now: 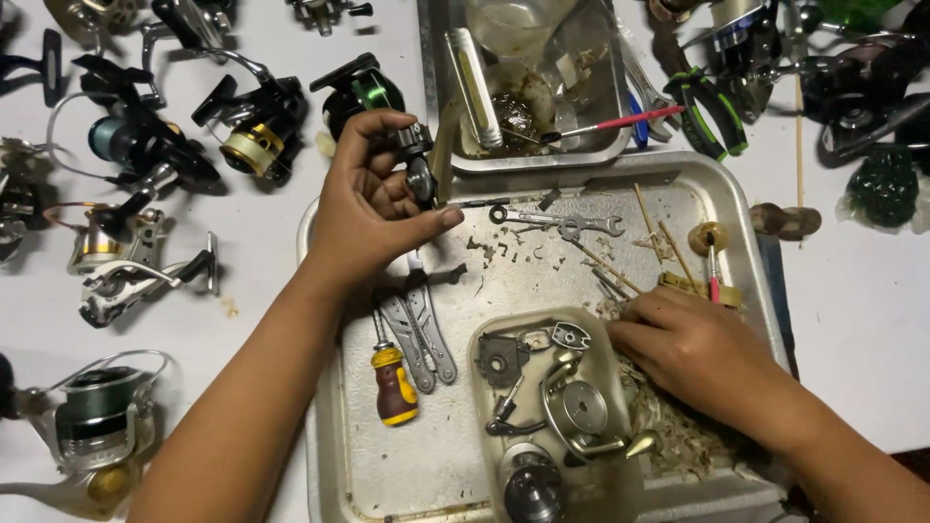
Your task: Disassembling and reassembling a fishing reel using a screwdriver and wrench on a workbench.
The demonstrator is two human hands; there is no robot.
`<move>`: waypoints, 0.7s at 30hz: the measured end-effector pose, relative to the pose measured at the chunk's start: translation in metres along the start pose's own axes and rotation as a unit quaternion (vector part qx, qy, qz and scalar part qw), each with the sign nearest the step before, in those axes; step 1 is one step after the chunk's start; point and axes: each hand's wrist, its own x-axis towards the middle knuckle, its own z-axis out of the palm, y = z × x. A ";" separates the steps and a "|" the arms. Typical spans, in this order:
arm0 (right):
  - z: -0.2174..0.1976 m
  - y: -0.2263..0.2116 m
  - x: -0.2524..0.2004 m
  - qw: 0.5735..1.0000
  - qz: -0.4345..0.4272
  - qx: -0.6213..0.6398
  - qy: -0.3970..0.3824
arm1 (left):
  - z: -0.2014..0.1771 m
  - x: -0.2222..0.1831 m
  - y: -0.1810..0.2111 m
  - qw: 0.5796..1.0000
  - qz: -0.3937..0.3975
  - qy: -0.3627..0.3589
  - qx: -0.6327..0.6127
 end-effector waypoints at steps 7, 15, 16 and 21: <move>0.006 0.004 -0.015 0.999 -0.034 -0.002 0.003 | 0.000 0.001 0.001 0.999 -0.010 0.040 0.003; -0.002 -0.002 -0.016 0.999 -0.037 0.004 -0.001 | 0.001 0.001 0.005 0.998 -0.023 0.049 0.009; -0.002 -0.001 -0.016 0.999 -0.037 0.003 -0.002 | 0.001 0.001 0.004 0.999 -0.024 0.048 0.008; -0.011 -0.008 -0.009 0.998 -0.062 0.024 0.019 | 0.000 0.002 0.000 0.999 -0.014 0.046 0.011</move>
